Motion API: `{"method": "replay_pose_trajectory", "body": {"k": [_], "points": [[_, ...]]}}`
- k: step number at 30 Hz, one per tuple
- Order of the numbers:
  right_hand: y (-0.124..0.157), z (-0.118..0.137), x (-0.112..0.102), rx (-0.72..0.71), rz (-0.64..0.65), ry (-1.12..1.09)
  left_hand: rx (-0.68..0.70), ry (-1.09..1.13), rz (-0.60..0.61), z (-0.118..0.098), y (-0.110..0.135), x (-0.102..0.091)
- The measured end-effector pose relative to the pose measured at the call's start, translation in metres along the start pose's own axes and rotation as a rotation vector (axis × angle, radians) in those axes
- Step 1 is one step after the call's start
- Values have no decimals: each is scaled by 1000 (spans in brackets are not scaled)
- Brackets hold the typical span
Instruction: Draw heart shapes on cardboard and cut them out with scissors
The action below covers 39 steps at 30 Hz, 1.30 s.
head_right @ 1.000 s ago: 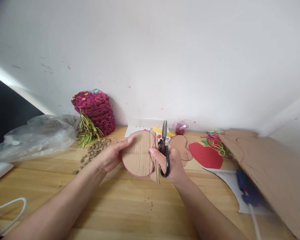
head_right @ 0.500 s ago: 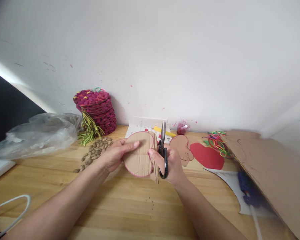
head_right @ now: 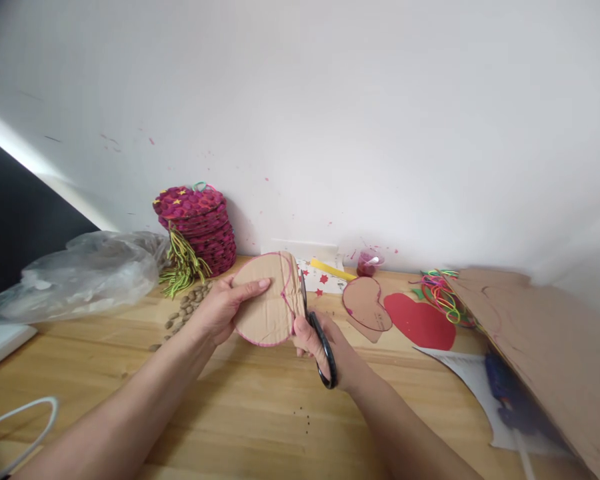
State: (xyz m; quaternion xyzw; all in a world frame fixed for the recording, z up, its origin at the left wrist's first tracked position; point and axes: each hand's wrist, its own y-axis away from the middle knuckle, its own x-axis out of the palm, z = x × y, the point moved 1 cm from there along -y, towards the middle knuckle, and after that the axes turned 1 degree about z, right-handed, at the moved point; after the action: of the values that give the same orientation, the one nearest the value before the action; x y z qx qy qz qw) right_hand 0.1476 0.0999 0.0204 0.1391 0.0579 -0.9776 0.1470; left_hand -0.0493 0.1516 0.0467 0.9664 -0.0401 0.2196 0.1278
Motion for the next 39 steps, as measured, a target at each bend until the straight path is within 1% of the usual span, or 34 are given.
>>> {"method": "replay_pose_trajectory", "body": {"k": [3, 7, 10, 13, 15, 17, 20, 23, 27, 34, 39], "points": [[0, -1, 1, 33, 62, -45, 12, -11, -5, 1, 1, 0], [2, 5, -5, -16, 81, 33, 27, -45, 17, -2, 1, -2], [3, 8, -14, -48, 168, 74, 7, -103, 78, -8, 1, -8], [3, 8, -21, -11, 274, 69, -4, -143, 103, -13, 0, -13], [3, 7, -22, 6, 313, 74, 1, -154, 106, -14, -1, -14], [3, 6, -22, 3, 320, 76, 1, -160, 113, -14, -1, -14], [4, 5, -19, -11, 291, 43, -4, -156, 123, -13, 0, -13], [4, 4, -15, 6, 264, -16, -4, -139, 124, -12, 2, -12], [4, 5, -9, 38, 180, -82, 20, -92, 113, -11, 5, -8], [5, 6, 3, 101, 39, -97, 40, 7, 44, -3, 9, 2], [4, 1, 6, 161, -53, -110, 24, 30, 53, -1, 12, 4]]}}
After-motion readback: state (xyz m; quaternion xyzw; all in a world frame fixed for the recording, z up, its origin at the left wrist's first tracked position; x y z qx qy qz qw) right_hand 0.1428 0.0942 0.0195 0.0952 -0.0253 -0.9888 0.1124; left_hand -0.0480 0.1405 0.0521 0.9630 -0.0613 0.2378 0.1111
